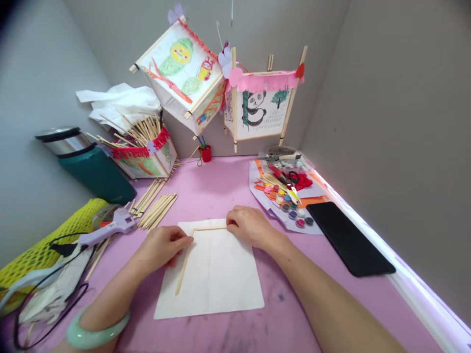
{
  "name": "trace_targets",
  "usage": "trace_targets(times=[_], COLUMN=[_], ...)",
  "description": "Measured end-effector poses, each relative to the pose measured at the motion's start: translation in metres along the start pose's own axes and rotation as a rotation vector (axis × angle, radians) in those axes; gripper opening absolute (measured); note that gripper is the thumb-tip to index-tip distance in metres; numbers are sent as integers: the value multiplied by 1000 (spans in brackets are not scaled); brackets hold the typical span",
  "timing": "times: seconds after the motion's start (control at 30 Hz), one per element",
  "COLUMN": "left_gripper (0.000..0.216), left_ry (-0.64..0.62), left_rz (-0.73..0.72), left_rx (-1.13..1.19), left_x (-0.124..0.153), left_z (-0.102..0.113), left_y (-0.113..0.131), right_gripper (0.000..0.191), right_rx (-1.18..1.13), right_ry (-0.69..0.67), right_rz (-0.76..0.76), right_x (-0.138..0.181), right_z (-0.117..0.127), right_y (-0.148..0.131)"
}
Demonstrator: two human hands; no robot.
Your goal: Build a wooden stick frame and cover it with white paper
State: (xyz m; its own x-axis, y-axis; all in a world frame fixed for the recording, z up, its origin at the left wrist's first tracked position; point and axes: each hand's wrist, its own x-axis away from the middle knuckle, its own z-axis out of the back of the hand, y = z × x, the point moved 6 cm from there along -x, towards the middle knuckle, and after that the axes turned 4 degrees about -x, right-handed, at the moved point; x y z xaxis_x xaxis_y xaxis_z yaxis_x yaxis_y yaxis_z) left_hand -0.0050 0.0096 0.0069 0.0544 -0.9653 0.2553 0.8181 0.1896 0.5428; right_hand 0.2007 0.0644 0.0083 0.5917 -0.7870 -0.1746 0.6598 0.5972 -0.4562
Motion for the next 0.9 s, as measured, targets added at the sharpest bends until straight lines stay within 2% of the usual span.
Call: trace_targets(times=[0.27, 0.73, 0.9], left_gripper=[16, 10, 15], left_ry=[139, 143, 136], left_rz=[-65, -46, -68], left_rx=[-347, -343, -313], left_x=[3, 1, 2], left_z=[-6, -2, 0], left_y=[5, 3, 2], right_gripper=[10, 11, 11], right_rx=[4, -11, 8], right_ry=[19, 48, 43], right_rz=[-8, 0, 11], right_x=[-1, -1, -1], right_z=[-3, -7, -6], right_y=[-2, -7, -10])
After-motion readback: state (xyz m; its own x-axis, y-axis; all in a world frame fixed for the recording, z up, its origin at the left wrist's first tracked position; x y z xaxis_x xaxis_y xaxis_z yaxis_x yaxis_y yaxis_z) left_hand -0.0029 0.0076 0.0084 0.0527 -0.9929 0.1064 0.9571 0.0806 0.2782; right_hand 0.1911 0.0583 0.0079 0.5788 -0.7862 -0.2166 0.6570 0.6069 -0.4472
